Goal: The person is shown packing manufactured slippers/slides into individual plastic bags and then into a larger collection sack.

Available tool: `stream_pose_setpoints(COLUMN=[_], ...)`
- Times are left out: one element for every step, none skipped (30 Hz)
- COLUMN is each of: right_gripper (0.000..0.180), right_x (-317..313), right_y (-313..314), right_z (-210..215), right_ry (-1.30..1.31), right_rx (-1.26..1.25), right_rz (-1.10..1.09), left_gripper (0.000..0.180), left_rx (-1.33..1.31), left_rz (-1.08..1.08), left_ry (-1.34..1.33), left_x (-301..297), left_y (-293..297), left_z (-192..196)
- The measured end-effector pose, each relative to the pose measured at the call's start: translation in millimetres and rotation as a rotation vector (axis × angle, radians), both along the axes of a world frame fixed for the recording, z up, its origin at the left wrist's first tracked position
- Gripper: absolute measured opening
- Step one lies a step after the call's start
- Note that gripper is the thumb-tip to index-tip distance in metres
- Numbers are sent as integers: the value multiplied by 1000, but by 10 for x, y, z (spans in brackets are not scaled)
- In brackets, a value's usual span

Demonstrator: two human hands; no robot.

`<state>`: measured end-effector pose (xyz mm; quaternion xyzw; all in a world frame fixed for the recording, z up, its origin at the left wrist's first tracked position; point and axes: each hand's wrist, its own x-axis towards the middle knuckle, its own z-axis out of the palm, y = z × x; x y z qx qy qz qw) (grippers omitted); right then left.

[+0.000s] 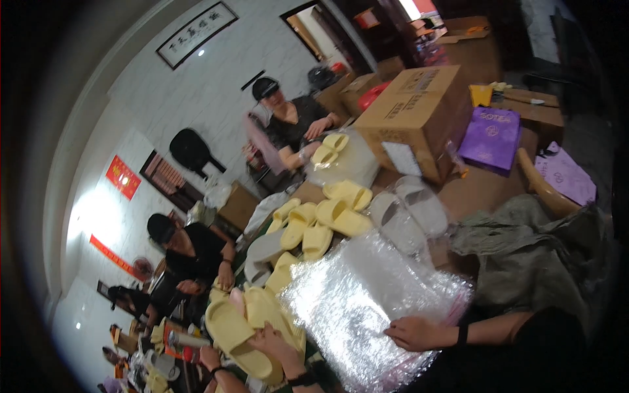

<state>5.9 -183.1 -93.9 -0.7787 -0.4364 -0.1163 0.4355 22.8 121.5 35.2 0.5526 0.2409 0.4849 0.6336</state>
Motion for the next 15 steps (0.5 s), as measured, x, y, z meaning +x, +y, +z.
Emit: stream_pose_setpoints(right_gripper=[25, 25, 25, 26, 25, 25, 25, 25, 25, 25, 26, 26, 29, 33, 36], right_x=[1, 17, 41, 65, 68, 48, 58, 72, 67, 60, 46, 37, 40, 36, 8], right_y=[-5, -47, 7, 54, 50, 63, 58, 49, 72, 91, 101, 70, 56, 57, 78], right_z=[1, 111, 2, -108, 12, -82, -86, -85, -104, -132, -147, -141, -145, -151, -142], right_ry=[-42, -99, -89, -78, -88, -95, -89, -83, -84, -125, -167, -169, -138, -105, 236], right_rx=[28, -15, 9, 32, 2, -15, -25, -34, -46, -6, 34, 17, 5, -7, 7], right_rz=[-7, 43, 49, 56, 102, 59, 66, 76, 70, 40, 11, -6, -2, 2, -1], left_gripper=[55, 53, 50, 45, 51, 58, 58, 40, 24, 24, 30, 37, 39, 39, 38], left_rx=[-6, 38, 83, 90, 106, 121, 106, -50, -202, -215, -361, -510, -588, -604, -660], left_rz=[-33, 5, 55, 26, -22, -117, -137, -285, -423, -431, -696, -964, -975, -978, -939], left_ry=[-6, -69, -129, -30, 27, 84, 80, -11, -103, -106, -311, -521, -455, -461, -400], left_x=[27, 15, -4, -77, -176, -190, -236, -310, -409, -480, -554, -615, -684, -696, -692], left_y=[-103, -183, -283, -370, -330, -382, -557, -763, -956, -1105, -1243, -1402, -1550, -1640, -1731], left_z=[40, 44, 72, 129, 119, 116, 194, 255, 353, 423, 490, 575, 678, 698, 708])
